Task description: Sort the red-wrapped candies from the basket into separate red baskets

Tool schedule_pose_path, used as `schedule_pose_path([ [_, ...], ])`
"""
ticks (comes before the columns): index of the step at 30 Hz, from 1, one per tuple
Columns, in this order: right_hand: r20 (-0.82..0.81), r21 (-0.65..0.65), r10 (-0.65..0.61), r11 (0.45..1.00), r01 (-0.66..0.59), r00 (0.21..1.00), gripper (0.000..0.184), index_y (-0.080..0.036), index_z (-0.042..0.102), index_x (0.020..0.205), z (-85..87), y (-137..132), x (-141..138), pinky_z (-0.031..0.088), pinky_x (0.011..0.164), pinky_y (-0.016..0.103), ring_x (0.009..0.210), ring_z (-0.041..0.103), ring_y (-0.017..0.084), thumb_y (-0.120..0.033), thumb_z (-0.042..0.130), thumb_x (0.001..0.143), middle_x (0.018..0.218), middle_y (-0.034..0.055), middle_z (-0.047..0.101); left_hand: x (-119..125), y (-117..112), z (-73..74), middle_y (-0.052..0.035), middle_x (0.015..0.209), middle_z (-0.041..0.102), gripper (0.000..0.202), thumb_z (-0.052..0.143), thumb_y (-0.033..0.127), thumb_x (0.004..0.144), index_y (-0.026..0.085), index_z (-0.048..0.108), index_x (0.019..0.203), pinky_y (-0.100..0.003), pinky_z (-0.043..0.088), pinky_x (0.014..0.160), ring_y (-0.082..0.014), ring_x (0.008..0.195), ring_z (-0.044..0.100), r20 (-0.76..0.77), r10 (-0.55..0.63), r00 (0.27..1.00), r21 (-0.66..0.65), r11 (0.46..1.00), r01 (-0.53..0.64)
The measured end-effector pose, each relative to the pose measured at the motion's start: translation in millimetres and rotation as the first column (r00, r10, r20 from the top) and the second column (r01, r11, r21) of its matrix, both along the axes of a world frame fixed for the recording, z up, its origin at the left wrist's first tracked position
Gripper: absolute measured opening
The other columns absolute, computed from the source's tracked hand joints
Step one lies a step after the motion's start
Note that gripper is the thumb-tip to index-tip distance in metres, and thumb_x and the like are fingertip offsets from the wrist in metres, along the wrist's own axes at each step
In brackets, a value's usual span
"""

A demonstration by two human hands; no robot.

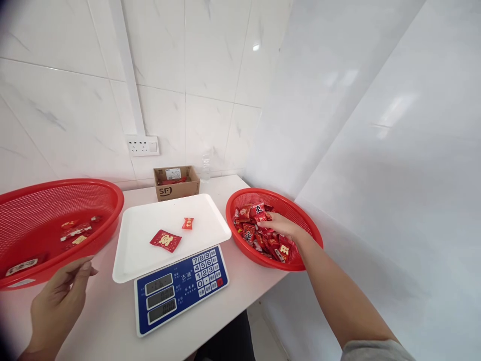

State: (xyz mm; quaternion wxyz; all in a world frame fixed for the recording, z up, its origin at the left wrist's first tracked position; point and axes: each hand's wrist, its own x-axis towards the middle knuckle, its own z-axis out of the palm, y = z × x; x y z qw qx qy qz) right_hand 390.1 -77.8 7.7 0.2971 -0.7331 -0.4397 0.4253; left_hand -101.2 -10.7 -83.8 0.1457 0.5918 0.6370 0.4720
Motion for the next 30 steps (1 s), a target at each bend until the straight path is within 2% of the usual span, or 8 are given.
schedule_pose_path([
  [5, 0.299, 0.096, 0.073, 0.99, -0.107, 0.951, 0.036, -0.02, 0.061, 0.109, 20.9, 8, -32, 0.05, 0.082, 0.037, 0.098, 0.063, 0.026, -0.04, 0.06, 0.078, 0.11, 0.0078, 0.068, 0, 0, -0.6, -0.0006, 0.071, 0.069, 0.031, 0.052, 0.046, 0.073, 0.023, 0.064, 0.091, -0.027, 0.05, 0.064, -0.0176, 0.068, 0.066, 0.01, -0.006, 1.0, 0.026, 1.0, 0.006],
  [9, 0.746, 0.091, 0.089, 0.968, -0.233, 0.66, 0.033, -0.019, 0.06, 0.105, 34.2, 30, -88, 0.046, 0.07, 0.037, 0.087, 0.063, 0.029, -0.042, 0.054, 0.081, 0.1, 0.0108, 0.068, 2, 0, 0.1, -0.0015, 0.068, 0.068, 0.03, 0.052, 0.044, 0.077, 0.02, 0.065, 0.09, -0.023, 0.051, 0.06, -0.0167, 0.068, 0.066, 0.037, -0.068, 0.997, 0.1, 0.993, 0.064],
  [12, 0.894, -0.007, 0.204, 0.896, -0.443, 0.399, 0.03, -0.021, 0.057, 0.11, 36.3, 55, -138, 0.043, 0.064, 0.033, 0.086, 0.062, 0.027, -0.034, 0.046, 0.086, 0.103, 0.0112, 0.066, 3, -1, 0.6, -0.0025, 0.069, 0.068, 0.031, 0.052, 0.044, 0.078, 0.019, 0.065, 0.091, -0.022, 0.049, 0.053, -0.0166, 0.067, 0.066, 0.048, -0.086, 0.995, 0.104, 0.991, 0.081],
  [15, 0.917, -0.04, 0.246, 0.839, -0.542, 0.313, 0.029, -0.024, 0.057, 0.112, 33.3, 79, -180, 0.041, 0.067, 0.033, 0.091, 0.06, 0.026, -0.023, 0.048, 0.084, 0.103, 0.0107, 0.066, 4, -2, 1.5, -0.0027, 0.068, 0.068, 0.032, 0.051, 0.044, 0.078, 0.018, 0.065, 0.092, -0.022, 0.049, 0.051, -0.0166, 0.066, 0.066, 0.056, -0.089, 0.994, 0.096, 0.992, 0.083],
  [20, 0.921, -0.134, 0.321, 0.792, -0.595, 0.22, 0.046, -0.022, 0.058, 0.114, 35.4, 95, -206, 0.039, 0.068, 0.033, 0.091, 0.06, 0.027, -0.002, 0.053, 0.073, 0.092, 0.0124, 0.069, 3, -1, 4.2, -0.0028, 0.067, 0.067, 0.033, 0.05, 0.045, 0.079, 0.018, 0.064, 0.091, -0.025, 0.052, 0.059, -0.0172, 0.067, 0.066, 0.078, -0.084, 0.993, 0.064, 0.995, 0.079],
  [24, 0.911, -0.169, 0.357, 0.782, -0.6, 0.208, 0.022, -0.021, 0.063, 0.1, 44.7, 82, -199, 0.038, 0.06, 0.031, 0.079, 0.062, 0.026, -0.017, 0.054, 0.08, 0.084, 0.0119, 0.069, 4, -1, 6.1, -0.0033, 0.066, 0.067, 0.034, 0.05, 0.047, 0.079, 0.018, 0.064, 0.091, -0.024, 0.05, 0.053, -0.018, 0.066, 0.066, 0.108, -0.101, 0.989, 0.037, 0.995, 0.098],
  [27, 0.88, -0.184, 0.409, 0.762, -0.621, 0.241, 0.022, -0.023, 0.062, 0.102, 42.8, 67, -195, 0.038, 0.059, 0.031, 0.079, 0.063, 0.027, -0.032, 0.049, 0.086, 0.088, 0.0106, 0.069, 7, -4, 6.0, -0.0034, 0.066, 0.066, 0.036, 0.05, 0.048, 0.079, 0.018, 0.065, 0.091, -0.024, 0.048, 0.047, -0.0182, 0.065, 0.065, 0.112, -0.132, 0.985, 0.03, 0.991, 0.13],
  [30, 0.777, -0.173, 0.515, 0.727, -0.665, 0.361, 0.032, -0.025, 0.059, 0.115, 32.7, 60, -192, 0.041, 0.066, 0.032, 0.089, 0.062, 0.028, -0.037, 0.049, 0.087, 0.1, 0.0101, 0.068, 8, -7, 4.3, -0.0034, 0.066, 0.066, 0.035, 0.05, 0.048, 0.08, 0.018, 0.065, 0.092, -0.023, 0.047, 0.046, -0.018, 0.065, 0.065, 0.11, -0.157, 0.982, 0.042, 0.987, 0.153],
])
